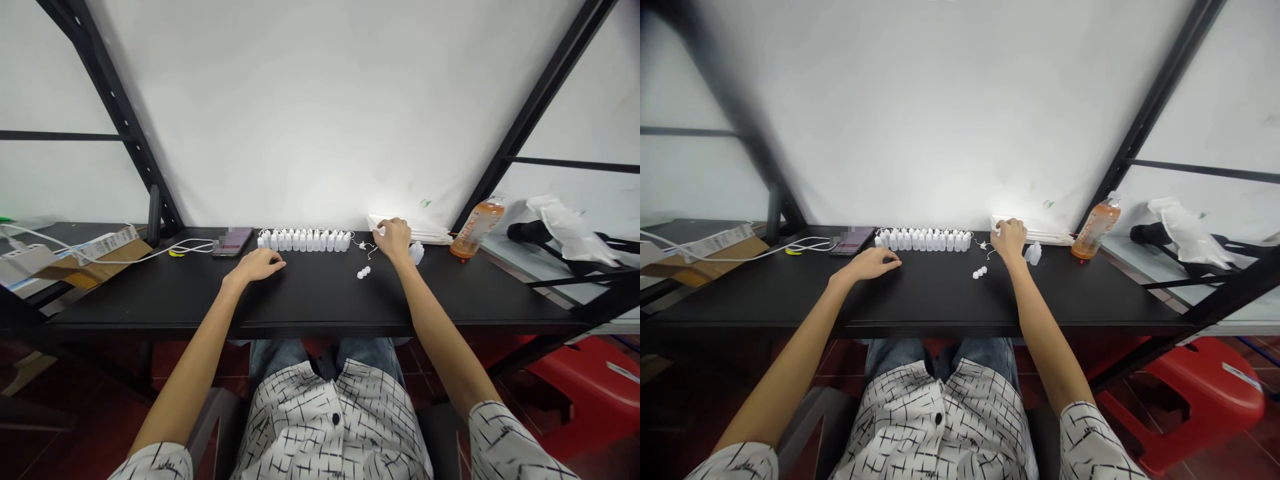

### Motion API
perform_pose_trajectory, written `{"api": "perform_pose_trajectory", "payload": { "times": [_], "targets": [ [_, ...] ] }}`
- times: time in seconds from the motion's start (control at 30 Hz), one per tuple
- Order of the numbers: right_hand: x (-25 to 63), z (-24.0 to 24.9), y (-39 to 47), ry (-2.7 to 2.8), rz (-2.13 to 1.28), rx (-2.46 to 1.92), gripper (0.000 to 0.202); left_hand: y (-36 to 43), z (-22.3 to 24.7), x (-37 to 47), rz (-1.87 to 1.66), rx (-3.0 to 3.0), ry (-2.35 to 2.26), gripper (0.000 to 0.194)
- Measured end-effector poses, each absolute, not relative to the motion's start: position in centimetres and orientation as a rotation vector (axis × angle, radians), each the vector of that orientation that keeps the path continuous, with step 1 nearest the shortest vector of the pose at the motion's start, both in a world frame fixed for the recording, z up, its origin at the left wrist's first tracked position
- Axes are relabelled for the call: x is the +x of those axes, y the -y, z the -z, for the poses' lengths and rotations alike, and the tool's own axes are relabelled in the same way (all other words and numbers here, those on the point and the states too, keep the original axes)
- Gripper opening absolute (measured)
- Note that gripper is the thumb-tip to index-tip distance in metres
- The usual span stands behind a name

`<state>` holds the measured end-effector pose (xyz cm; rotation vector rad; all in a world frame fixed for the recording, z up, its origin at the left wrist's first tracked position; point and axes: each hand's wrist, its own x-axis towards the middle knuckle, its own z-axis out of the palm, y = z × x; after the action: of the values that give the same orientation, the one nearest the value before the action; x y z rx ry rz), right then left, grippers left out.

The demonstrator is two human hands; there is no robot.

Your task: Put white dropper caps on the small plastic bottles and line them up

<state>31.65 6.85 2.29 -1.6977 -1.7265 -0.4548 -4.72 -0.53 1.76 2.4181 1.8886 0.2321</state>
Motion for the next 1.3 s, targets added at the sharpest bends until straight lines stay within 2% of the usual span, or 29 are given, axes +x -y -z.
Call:
{"api": "perform_pose_trajectory", "payload": {
  "times": [0.1,0.2,0.3,0.4,0.47,0.6,0.7,0.83,1.3],
  "targets": [
    [34.8,-2.1,-7.3,1.644,0.494,-1.644,0.029,0.5,-1.8,-4.5,-0.226,2.420,-1.857,0.043],
    [37.8,-1.7,-7.0,1.683,0.447,-1.628,0.050,0.4,-1.6,-4.5,-0.262,2.407,-1.879,0.044],
    [39.6,-1.3,-6.5,1.682,0.425,-1.758,0.068,0.4,-1.4,-4.7,-0.318,2.391,-1.894,0.044],
    [40.2,-1.2,-6.1,1.644,0.314,-1.949,0.075,0.4,-1.3,-4.8,-0.339,2.373,-1.880,0.043],
    [40.2,-1.3,-6.0,1.587,0.229,-2.022,0.070,0.4,-1.3,-4.9,-0.346,2.367,-1.874,0.042],
    [40.4,-1.7,-5.9,1.345,0.219,-2.006,0.048,0.2,-1.2,-5.0,-0.383,2.369,-1.857,0.042],
    [40.6,-2.0,-5.8,1.286,0.152,-2.047,0.042,0.1,-1.1,-5.1,-0.386,2.376,-1.842,0.042],
    [40.3,-2.1,-5.6,1.426,0.050,-2.099,0.040,-0.1,-1.0,-5.2,-0.388,2.379,-1.846,0.042],
    [39.2,-1.9,-5.6,1.569,0.044,-2.290,0.046,0.1,-1.1,-5.1,-0.387,2.390,-1.835,0.042]
  ]
}}
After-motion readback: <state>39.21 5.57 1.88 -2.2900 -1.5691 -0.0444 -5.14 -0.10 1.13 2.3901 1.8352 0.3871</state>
